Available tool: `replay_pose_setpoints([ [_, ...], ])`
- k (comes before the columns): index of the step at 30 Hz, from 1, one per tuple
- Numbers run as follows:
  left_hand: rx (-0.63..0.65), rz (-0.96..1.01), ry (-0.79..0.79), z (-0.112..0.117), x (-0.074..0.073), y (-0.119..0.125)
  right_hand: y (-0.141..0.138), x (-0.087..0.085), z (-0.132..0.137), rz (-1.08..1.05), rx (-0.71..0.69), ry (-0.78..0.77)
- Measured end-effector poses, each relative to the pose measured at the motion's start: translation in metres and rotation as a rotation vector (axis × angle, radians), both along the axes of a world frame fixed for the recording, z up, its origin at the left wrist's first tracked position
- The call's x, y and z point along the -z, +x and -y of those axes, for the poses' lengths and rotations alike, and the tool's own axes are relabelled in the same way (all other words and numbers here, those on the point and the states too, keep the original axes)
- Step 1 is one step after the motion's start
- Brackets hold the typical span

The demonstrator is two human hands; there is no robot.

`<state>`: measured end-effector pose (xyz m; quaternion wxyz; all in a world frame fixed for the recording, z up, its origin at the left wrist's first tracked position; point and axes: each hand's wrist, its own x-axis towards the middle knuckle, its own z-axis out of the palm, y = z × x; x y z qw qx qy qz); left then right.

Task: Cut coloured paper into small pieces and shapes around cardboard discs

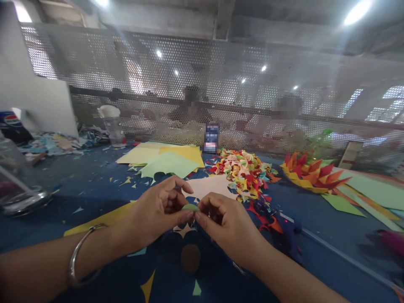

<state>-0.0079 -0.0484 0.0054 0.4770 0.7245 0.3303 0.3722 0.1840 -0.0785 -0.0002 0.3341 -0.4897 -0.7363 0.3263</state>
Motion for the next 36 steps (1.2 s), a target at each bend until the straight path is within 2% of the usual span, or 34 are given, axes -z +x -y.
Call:
replay_pose_setpoints([
  [8, 0.006, -0.033, 0.115, 0.004, 0.004, 0.003, -0.005, 0.000, 0.003, 0.030, -0.019, 0.097],
  [13, 0.033, -0.003, 0.087, 0.006, 0.004, 0.003, -0.008, -0.003, 0.004, 0.045, -0.016, 0.121],
  [20, -0.015, 0.019, 0.017, -0.001, 0.003, 0.000, -0.007, -0.004, 0.003, 0.022, 0.021, 0.108],
  [25, -0.042, -0.071, 0.078, 0.002, -0.002, -0.003, -0.005, -0.004, 0.003, 0.049, 0.033, 0.114],
  [30, -0.016, -0.124, 0.142, 0.006, -0.005, 0.000, -0.007, -0.005, 0.002, 0.092, 0.027, 0.132],
  [36, 0.008, -0.118, 0.110, 0.003, -0.005, 0.002, -0.008, -0.003, 0.003, 0.173, 0.052, 0.206],
])
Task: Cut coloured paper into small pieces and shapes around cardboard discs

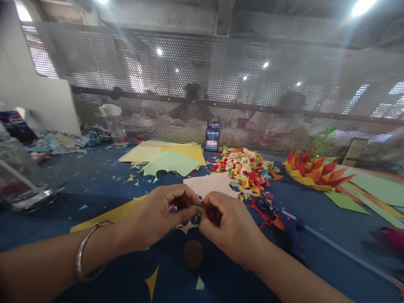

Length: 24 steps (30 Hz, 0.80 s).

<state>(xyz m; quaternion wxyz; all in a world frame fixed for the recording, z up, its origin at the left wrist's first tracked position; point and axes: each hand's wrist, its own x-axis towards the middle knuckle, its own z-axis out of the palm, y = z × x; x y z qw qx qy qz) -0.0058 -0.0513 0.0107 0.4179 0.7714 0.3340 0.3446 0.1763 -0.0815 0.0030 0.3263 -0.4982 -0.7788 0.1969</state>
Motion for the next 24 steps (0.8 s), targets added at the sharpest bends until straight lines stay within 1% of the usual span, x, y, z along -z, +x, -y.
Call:
replay_pose_setpoints([
  [5, 0.027, 0.004, -0.101, -0.007, 0.005, -0.005, 0.004, 0.000, -0.001, 0.008, 0.016, 0.006],
  [8, 0.026, 0.093, -0.182, -0.013, 0.009, -0.007, 0.006, -0.001, -0.002, -0.025, 0.030, -0.005],
  [11, -0.012, 0.224, -0.322, -0.015, 0.010, -0.006, 0.007, -0.002, -0.002, -0.063, 0.057, -0.004],
  [14, -0.034, 0.333, -0.455, -0.013, 0.009, -0.003, 0.008, 0.000, -0.001, -0.074, 0.095, 0.082],
  [16, -0.015, 0.374, -0.518, -0.012, 0.008, -0.001, 0.009, 0.002, 0.000, -0.049, 0.098, 0.169],
  [20, 0.025, 0.418, -0.668, -0.012, 0.007, -0.001, 0.008, 0.002, 0.001, 0.047, -0.016, 0.306],
  [24, 0.087, 0.426, -0.730, -0.012, 0.007, -0.001, 0.007, 0.002, 0.003, 0.092, -0.105, 0.341],
])
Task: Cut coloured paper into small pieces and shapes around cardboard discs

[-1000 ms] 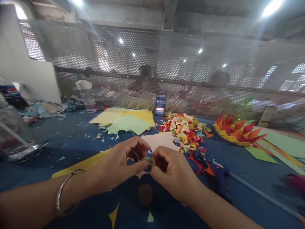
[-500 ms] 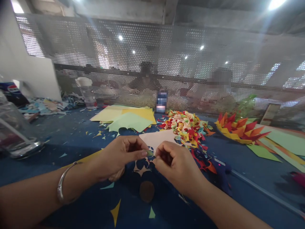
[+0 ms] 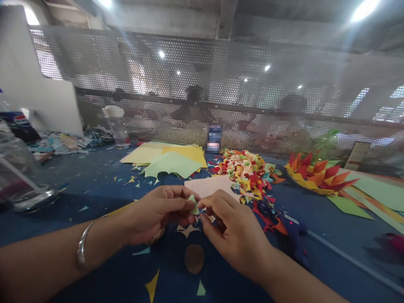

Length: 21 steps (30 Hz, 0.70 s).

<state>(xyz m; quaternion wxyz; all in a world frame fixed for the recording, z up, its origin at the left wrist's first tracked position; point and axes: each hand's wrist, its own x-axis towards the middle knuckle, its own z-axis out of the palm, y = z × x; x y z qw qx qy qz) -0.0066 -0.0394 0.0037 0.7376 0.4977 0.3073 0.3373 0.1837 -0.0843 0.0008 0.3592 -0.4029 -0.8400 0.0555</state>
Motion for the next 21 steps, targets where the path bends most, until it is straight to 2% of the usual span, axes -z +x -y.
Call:
replay_pose_setpoints([
  [4, 0.039, -0.008, -0.009, 0.001, 0.000, 0.000, 0.001, 0.001, 0.001, 0.015, -0.044, 0.003],
  [8, 0.012, -0.067, 0.051, 0.003, 0.000, -0.001, 0.001, 0.000, 0.001, 0.012, -0.054, -0.047],
  [15, 0.078, -0.251, 0.230, 0.009, 0.000, 0.001, -0.005, -0.001, 0.001, -0.052, 0.045, -0.200],
  [21, 0.089, -0.284, 0.295, 0.013, -0.001, 0.000, -0.006, -0.002, 0.000, -0.063, 0.067, -0.210],
])
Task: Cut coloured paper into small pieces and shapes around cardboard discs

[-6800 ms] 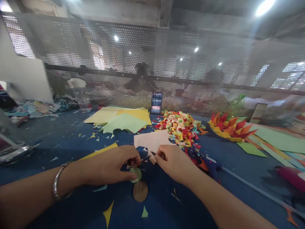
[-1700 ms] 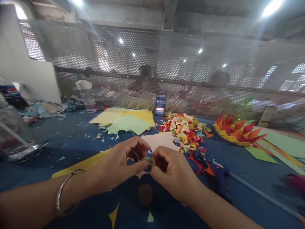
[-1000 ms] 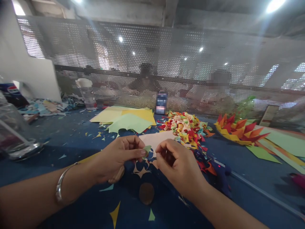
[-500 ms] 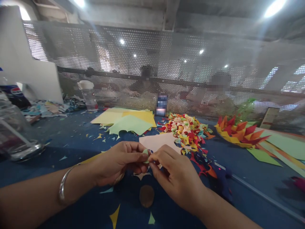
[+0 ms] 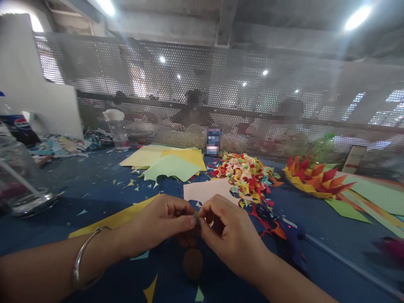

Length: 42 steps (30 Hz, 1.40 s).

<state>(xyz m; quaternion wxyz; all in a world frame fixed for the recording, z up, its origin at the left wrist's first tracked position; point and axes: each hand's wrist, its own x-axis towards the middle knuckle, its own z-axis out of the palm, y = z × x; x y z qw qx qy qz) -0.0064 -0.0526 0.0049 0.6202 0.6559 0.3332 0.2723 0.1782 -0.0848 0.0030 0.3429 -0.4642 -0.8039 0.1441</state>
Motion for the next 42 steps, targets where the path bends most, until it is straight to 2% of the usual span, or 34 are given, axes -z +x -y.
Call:
replay_pose_setpoints([
  [8, -0.035, -0.155, 0.244, 0.0011, 0.0038, -0.0028, -0.0008, 0.0015, -0.0014, 0.001, 0.007, 0.014],
  [22, -0.031, -0.204, 0.319, -0.0018, 0.0055, -0.0027, 0.0014, 0.0043, -0.0018, -0.026, 0.011, -0.065],
  [30, 0.009, -0.130, 0.176, -0.0062, 0.0079, -0.0032, 0.0012, 0.0037, -0.0008, -0.025, -0.015, -0.058],
  [37, -0.016, -0.059, 0.029, -0.0054, 0.0035, 0.0000, 0.0018, 0.0026, -0.0004, -0.018, -0.012, -0.063],
  [42, -0.001, -0.037, 0.004, -0.0058, 0.0056, -0.0011, 0.0025, 0.0038, -0.0023, -0.048, -0.003, -0.097],
])
